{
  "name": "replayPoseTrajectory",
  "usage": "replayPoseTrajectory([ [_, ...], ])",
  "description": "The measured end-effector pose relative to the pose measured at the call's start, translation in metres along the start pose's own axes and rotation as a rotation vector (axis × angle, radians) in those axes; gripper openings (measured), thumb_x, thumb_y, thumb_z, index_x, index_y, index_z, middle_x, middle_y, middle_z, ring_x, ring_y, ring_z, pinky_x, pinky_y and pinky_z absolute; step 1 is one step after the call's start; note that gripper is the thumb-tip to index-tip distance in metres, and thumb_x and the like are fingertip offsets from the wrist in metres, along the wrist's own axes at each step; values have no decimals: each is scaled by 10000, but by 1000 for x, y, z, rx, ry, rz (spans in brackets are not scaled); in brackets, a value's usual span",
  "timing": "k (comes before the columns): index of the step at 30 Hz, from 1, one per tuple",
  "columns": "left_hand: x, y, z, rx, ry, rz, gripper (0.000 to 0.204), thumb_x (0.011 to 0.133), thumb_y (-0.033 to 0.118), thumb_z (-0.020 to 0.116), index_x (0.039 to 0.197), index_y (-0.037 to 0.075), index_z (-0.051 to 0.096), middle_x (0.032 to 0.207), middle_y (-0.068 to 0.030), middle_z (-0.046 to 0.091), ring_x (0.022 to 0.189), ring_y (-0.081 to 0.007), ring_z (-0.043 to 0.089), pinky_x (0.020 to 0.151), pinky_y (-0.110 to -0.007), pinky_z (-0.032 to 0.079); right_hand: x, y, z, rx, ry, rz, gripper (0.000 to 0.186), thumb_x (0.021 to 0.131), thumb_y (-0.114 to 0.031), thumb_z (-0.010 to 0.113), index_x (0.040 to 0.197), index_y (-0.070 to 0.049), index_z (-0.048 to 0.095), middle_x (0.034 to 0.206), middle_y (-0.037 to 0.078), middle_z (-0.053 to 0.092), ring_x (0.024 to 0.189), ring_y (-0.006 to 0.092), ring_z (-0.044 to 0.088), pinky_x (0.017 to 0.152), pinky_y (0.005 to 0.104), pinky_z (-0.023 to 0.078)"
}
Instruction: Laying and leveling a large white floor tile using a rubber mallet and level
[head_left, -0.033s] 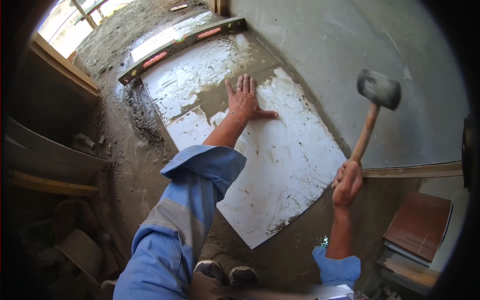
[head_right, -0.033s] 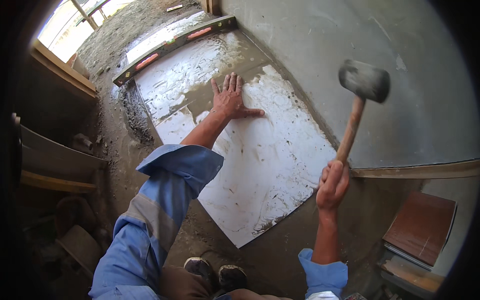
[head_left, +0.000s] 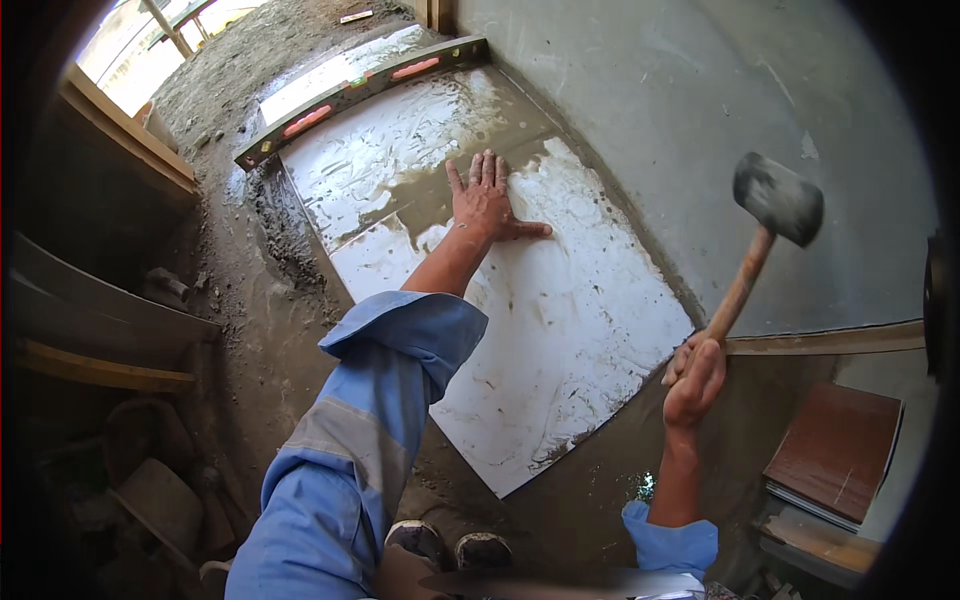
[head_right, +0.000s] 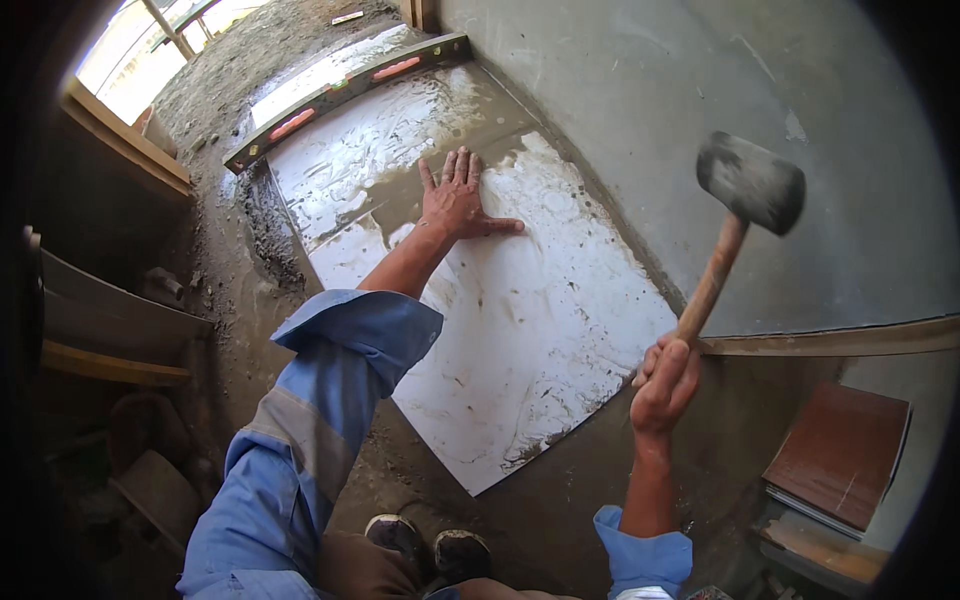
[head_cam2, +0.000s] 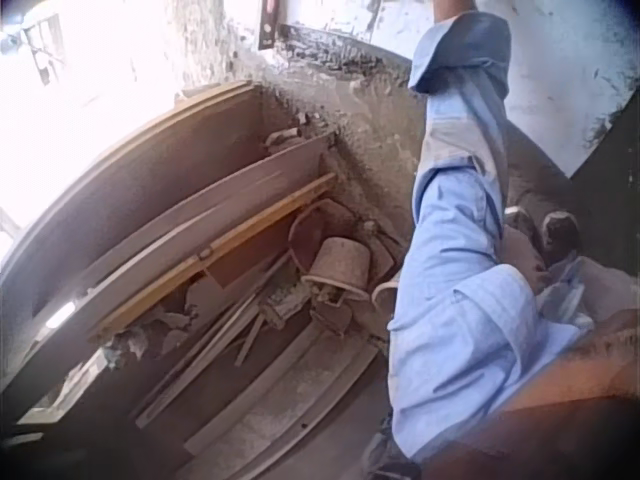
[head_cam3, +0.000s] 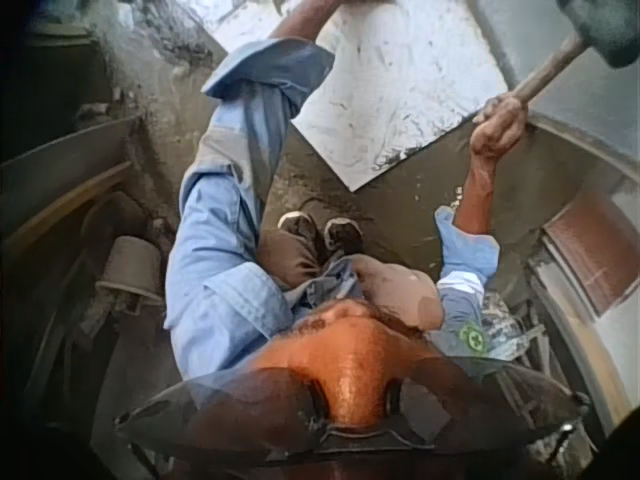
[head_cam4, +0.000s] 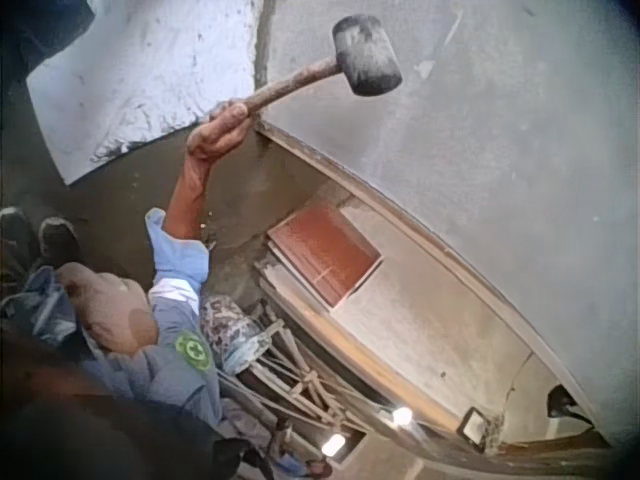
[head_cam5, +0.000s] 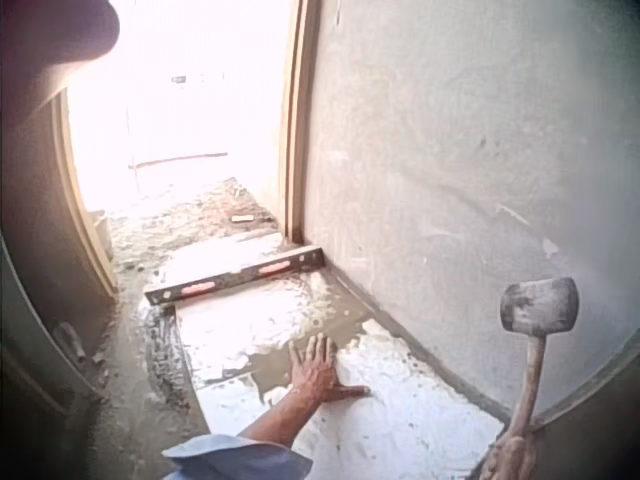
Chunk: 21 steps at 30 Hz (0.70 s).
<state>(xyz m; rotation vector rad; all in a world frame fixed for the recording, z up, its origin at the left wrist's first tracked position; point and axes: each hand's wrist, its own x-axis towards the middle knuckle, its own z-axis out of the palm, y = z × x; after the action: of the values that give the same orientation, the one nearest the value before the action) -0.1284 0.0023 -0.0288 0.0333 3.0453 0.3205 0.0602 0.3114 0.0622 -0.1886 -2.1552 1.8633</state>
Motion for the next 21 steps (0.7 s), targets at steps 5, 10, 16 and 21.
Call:
replayPoseTrajectory([
  [5,-27,9,23,-36,123,-64,1327,733,917,526,1605,-23,187,1686,-214,166,1576,-353,110,1210,-671,-13,-46,-14,-26,-7,92,-132,342,1069,-374,469,1038,-35,506,708,-27,417,561,50,377,482,211,356],
  [10,-120,46,47,-142,138,107,1305,773,871,554,1579,-90,193,1661,-305,134,1560,-442,78,1191,-696,0,-69,-15,-56,-167,-110,157,416,1066,-432,463,1103,-20,505,746,-2,449,603,54,419,483,215,365],
  [16,-140,71,40,-176,77,168,1469,630,944,604,1566,-112,198,1661,-290,146,1563,-437,53,1180,-718,0,-59,-11,-49,48,100,-2,465,1062,-484,452,1122,-26,508,740,-8,435,604,48,417,485,207,363],
  [21,-137,74,38,-114,37,99,1444,666,928,598,1581,-97,154,1675,-291,84,1565,-437,17,1162,-742,5,-50,75,-49,-722,-40,-51,420,1073,-381,454,1030,26,550,831,234,649,740,438,643,666,502,483],
])
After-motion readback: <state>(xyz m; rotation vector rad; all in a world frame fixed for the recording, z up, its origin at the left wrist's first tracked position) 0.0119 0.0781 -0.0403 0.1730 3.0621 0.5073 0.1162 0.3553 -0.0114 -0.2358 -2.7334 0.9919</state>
